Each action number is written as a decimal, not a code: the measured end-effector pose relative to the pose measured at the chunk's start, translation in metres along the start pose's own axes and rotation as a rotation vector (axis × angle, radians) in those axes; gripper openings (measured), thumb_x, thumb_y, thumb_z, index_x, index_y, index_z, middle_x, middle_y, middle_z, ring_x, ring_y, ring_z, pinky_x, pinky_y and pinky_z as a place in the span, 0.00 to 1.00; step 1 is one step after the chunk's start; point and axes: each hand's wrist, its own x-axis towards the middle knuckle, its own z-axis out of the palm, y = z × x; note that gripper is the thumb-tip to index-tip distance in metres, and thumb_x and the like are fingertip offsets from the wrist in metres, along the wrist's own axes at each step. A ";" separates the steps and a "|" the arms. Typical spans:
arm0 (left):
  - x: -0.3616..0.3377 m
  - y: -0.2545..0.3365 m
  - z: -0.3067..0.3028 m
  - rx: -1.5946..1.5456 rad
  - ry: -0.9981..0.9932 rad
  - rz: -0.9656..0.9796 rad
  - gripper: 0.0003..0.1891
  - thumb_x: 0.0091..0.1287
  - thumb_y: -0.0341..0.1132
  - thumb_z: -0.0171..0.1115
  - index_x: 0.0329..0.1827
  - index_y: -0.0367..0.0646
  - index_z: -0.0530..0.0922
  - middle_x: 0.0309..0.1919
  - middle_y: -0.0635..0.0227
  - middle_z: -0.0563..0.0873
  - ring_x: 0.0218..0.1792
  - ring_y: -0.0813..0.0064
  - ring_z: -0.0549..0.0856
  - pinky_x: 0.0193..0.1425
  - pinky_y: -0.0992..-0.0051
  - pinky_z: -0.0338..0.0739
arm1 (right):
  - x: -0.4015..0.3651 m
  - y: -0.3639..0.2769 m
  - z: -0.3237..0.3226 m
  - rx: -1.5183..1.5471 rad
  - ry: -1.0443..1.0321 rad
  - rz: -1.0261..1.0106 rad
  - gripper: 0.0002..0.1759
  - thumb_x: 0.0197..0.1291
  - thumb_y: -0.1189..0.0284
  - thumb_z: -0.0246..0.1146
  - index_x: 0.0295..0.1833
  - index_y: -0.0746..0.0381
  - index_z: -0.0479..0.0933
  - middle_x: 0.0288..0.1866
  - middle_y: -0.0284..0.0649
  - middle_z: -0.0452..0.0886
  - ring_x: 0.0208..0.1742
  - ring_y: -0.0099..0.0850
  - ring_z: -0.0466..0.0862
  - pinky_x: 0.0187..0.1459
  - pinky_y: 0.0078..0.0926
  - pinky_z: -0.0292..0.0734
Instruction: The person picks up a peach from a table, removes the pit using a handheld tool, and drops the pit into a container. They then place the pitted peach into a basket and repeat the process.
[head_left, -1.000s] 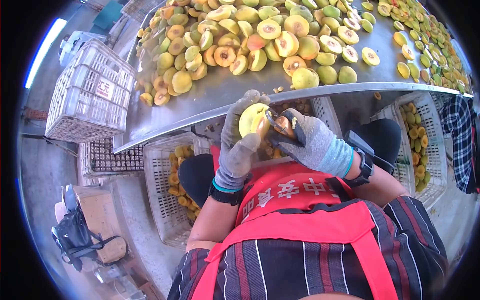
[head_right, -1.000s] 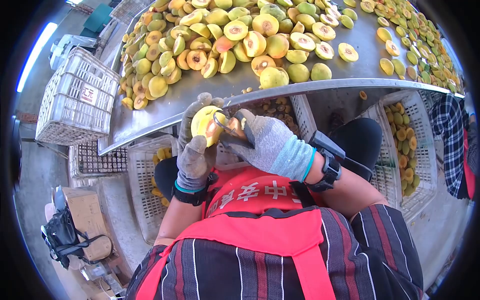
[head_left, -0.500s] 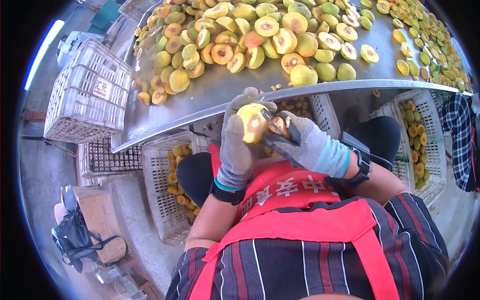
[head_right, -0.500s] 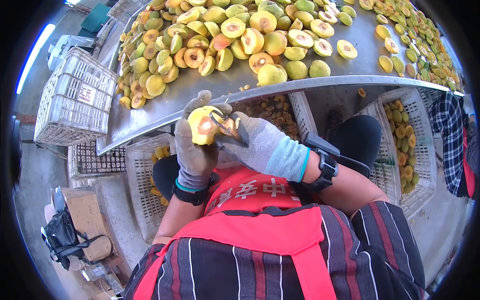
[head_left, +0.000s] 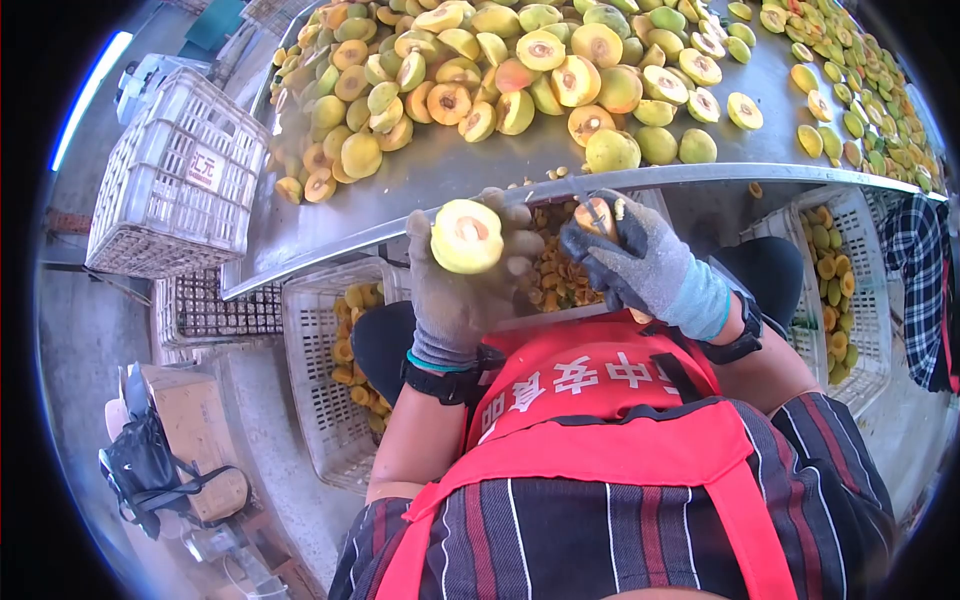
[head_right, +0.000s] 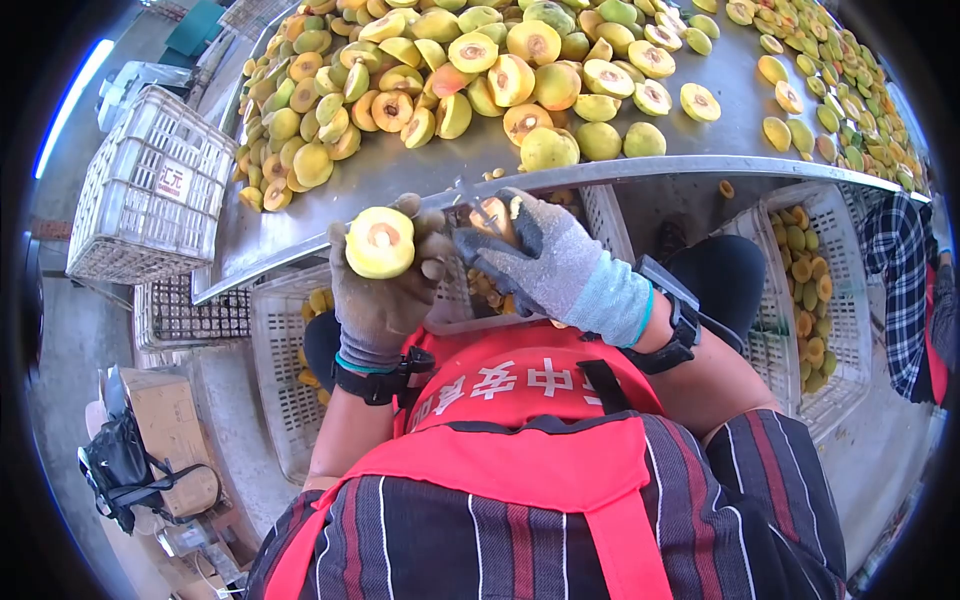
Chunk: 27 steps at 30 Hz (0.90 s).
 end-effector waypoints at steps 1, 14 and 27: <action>0.002 0.001 -0.011 0.001 -0.036 0.033 0.37 0.63 0.60 0.52 0.65 0.40 0.63 0.53 0.51 0.75 0.41 0.62 0.79 0.38 0.74 0.79 | 0.000 0.000 0.002 -0.001 0.000 0.001 0.19 0.57 0.68 0.64 0.51 0.64 0.71 0.27 0.35 0.78 0.26 0.19 0.74 0.28 0.22 0.72; -0.008 0.005 -0.003 0.277 -0.184 0.008 0.30 0.70 0.58 0.41 0.57 0.38 0.68 0.49 0.57 0.78 0.41 0.67 0.82 0.39 0.72 0.80 | 0.016 0.009 0.017 -0.763 -0.077 -0.439 0.22 0.57 0.68 0.62 0.54 0.67 0.67 0.31 0.52 0.79 0.35 0.52 0.79 0.36 0.38 0.74; -0.005 -0.011 0.004 0.618 0.101 0.264 0.19 0.72 0.46 0.47 0.50 0.37 0.75 0.42 0.65 0.80 0.43 0.77 0.79 0.50 0.76 0.74 | 0.009 0.009 0.029 -0.752 -0.067 -0.553 0.28 0.53 0.70 0.62 0.57 0.72 0.63 0.30 0.56 0.77 0.33 0.53 0.80 0.34 0.42 0.74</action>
